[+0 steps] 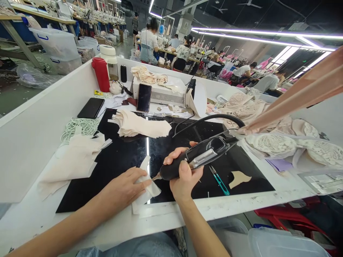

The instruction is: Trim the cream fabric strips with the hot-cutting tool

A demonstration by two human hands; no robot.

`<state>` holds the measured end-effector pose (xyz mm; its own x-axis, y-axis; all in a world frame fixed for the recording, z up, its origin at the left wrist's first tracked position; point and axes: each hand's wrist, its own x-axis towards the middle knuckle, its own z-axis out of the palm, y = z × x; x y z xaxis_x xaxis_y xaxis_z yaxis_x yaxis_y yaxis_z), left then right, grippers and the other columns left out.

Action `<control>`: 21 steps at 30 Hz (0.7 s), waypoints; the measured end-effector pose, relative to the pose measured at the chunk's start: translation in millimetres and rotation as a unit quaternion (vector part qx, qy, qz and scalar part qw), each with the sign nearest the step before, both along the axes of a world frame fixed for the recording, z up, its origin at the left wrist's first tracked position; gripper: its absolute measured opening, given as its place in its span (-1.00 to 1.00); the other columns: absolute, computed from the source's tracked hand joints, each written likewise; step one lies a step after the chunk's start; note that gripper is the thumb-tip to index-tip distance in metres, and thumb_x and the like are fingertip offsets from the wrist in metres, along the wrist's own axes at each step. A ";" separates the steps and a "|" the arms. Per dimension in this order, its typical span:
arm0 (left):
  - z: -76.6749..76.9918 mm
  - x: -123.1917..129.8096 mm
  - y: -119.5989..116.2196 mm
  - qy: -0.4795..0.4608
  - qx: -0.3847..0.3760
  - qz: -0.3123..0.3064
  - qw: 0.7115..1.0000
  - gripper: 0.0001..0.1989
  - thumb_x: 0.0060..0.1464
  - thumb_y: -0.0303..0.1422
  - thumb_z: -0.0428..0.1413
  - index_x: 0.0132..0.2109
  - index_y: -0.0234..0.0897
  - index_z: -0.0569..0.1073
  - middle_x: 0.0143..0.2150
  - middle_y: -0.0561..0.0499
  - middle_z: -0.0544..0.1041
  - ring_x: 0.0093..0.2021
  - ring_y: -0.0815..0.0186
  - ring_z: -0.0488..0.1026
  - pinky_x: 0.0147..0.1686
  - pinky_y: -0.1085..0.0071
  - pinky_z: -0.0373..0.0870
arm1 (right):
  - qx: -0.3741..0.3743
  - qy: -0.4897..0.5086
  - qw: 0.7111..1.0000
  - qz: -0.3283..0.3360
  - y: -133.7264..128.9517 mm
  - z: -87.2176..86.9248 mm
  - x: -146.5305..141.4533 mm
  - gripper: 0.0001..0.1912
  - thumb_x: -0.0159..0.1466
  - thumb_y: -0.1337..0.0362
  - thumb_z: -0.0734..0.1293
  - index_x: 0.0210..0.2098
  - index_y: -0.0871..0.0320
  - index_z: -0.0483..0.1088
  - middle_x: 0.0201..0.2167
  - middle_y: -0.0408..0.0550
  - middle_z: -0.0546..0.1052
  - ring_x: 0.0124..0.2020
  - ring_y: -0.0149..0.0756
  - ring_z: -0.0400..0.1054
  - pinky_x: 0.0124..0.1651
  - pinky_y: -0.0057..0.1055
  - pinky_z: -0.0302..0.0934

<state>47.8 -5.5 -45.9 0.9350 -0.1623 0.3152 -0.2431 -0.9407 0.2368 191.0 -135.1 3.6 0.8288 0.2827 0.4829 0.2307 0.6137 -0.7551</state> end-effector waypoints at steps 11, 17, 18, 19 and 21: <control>2.5 -0.1 -2.6 -0.017 0.014 0.013 1.000 -0.70 0.38 -0.48 0.03 0.18 -0.24 0.48 0.14 -0.20 0.46 0.16 0.11 0.47 0.14 0.18 0.53 | 0.008 -0.001 1.000 0.005 10.3 1.9 -0.6 -0.57 0.32 0.19 0.44 0.12 -0.06 0.29 -0.32 -0.24 0.49 -0.46 -0.41 0.40 -0.34 -0.33 0.39; 6.5 -4.0 -16.5 -0.026 0.059 0.024 0.998 -0.71 0.41 -0.47 0.01 0.17 -0.30 0.48 0.10 -0.19 0.51 0.18 0.08 0.44 0.19 0.12 0.45 | -0.020 0.001 1.000 0.006 8.7 0.2 -1.1 -0.62 0.35 0.22 0.40 0.11 -0.06 0.27 -0.32 -0.25 0.48 -0.46 -0.41 0.40 -0.34 -0.32 0.40; 7.7 -5.3 -20.1 -0.029 0.068 0.027 0.997 -0.72 0.43 -0.44 0.00 0.17 -0.31 0.48 0.08 -0.17 0.53 0.17 0.08 0.44 0.19 0.10 0.43 | -0.018 0.001 1.000 0.007 7.6 0.4 -1.3 -0.63 0.35 0.22 0.41 0.10 -0.06 0.27 -0.32 -0.24 0.48 -0.46 -0.41 0.40 -0.34 -0.33 0.39; 9.2 -6.4 -23.2 -0.035 0.079 0.032 0.996 -0.73 0.44 -0.41 -0.01 0.16 -0.33 0.48 0.05 -0.16 0.55 0.15 0.07 0.45 0.18 0.08 0.43 | -0.014 0.001 1.000 0.009 6.5 0.7 -1.4 -0.64 0.35 0.22 0.41 0.09 -0.06 0.28 -0.31 -0.24 0.48 -0.46 -0.41 0.40 -0.34 -0.33 0.39; 12.8 -7.2 -26.3 -0.041 0.100 0.036 0.994 -0.73 0.47 -0.38 -0.05 0.10 -0.38 0.50 0.01 -0.16 0.57 0.10 0.06 0.48 0.13 0.08 0.45 | -0.007 -0.002 1.000 0.011 4.9 0.8 -1.7 -0.63 0.34 0.21 0.42 0.08 -0.05 0.28 -0.32 -0.24 0.48 -0.46 -0.42 0.40 -0.34 -0.34 0.38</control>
<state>40.6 -31.8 -33.1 0.9190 -0.1634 0.3589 -0.1847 -0.9825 0.0257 189.3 -130.2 4.4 0.8202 0.3078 0.4822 0.2207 0.6074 -0.7631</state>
